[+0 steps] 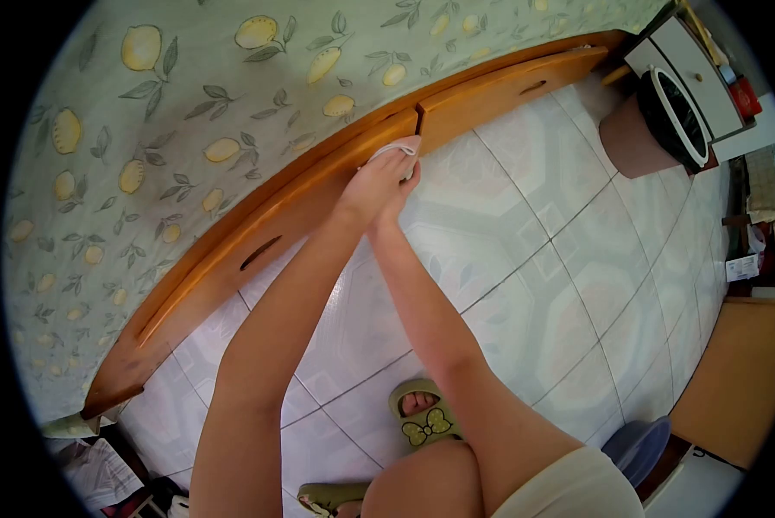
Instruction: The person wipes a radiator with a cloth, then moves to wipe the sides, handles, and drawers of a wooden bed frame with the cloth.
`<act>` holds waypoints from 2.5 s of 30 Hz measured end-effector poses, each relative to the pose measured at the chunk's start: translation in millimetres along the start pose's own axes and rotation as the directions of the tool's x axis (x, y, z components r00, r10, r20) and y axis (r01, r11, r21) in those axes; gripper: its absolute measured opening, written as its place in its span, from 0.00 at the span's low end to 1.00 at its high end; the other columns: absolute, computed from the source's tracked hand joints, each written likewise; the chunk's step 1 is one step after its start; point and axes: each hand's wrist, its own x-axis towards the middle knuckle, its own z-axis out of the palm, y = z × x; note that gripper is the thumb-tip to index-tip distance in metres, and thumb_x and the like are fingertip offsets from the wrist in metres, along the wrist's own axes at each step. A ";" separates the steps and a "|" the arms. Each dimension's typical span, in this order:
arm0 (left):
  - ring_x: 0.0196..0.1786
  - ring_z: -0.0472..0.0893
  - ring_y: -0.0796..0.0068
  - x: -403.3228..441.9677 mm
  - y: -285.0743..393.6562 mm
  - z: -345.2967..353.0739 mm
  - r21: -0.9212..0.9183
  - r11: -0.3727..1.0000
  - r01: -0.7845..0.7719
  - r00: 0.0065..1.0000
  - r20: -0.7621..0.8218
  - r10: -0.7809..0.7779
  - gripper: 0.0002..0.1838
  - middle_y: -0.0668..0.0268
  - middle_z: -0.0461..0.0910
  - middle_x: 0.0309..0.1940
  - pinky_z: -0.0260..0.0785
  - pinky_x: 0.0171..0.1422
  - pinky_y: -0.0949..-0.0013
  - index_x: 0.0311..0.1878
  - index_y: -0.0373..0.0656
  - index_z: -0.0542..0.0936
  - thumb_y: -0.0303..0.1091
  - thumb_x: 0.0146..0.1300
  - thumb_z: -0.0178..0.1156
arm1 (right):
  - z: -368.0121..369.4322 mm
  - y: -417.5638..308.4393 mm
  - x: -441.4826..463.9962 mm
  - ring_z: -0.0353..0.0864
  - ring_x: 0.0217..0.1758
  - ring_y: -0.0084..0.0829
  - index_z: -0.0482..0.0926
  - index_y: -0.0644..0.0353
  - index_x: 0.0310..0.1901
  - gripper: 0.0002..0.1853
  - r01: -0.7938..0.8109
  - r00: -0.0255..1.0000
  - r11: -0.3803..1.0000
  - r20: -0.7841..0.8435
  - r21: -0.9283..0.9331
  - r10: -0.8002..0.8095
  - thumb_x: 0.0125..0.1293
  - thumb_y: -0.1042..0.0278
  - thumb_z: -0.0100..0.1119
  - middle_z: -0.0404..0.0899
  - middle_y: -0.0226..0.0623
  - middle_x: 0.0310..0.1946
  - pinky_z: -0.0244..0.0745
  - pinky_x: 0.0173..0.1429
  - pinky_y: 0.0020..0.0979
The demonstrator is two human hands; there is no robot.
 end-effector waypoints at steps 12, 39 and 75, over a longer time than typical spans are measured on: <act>0.74 0.47 0.75 -81.9 15.7 48.1 0.376 0.921 -0.100 0.964 0.266 -0.003 0.32 0.73 0.55 0.70 0.32 0.77 0.64 0.70 0.48 0.60 0.44 0.61 0.50 | -33.3 38.9 -35.0 0.67 0.60 0.30 0.53 0.54 0.67 0.23 -0.217 0.974 0.923 -0.008 -0.319 0.226 0.73 0.69 0.42 0.65 0.37 0.61 0.66 0.61 0.30; 0.77 0.29 0.76 0.5 12.1 13.0 0.614 0.769 0.179 0.968 0.031 -0.250 0.37 0.75 0.30 0.76 0.19 0.77 0.64 0.75 0.49 0.37 0.47 0.68 0.38 | -20.1 -3.7 41.1 0.69 0.61 0.35 0.65 0.60 0.59 0.23 -0.184 0.977 0.977 0.092 -0.113 0.194 0.75 0.53 0.30 0.70 0.38 0.58 0.63 0.66 0.36; 0.74 0.49 0.76 -80.2 -26.1 -27.5 0.039 0.936 0.349 0.929 -0.143 -0.340 0.36 0.76 0.46 0.74 0.41 0.76 0.67 0.73 0.53 0.53 0.40 0.61 0.50 | 11.4 -0.8 -43.2 0.35 0.77 0.34 0.30 0.56 0.73 0.38 0.510 0.822 0.612 0.552 -0.604 -0.140 0.74 0.45 0.33 0.29 0.35 0.75 0.38 0.75 0.32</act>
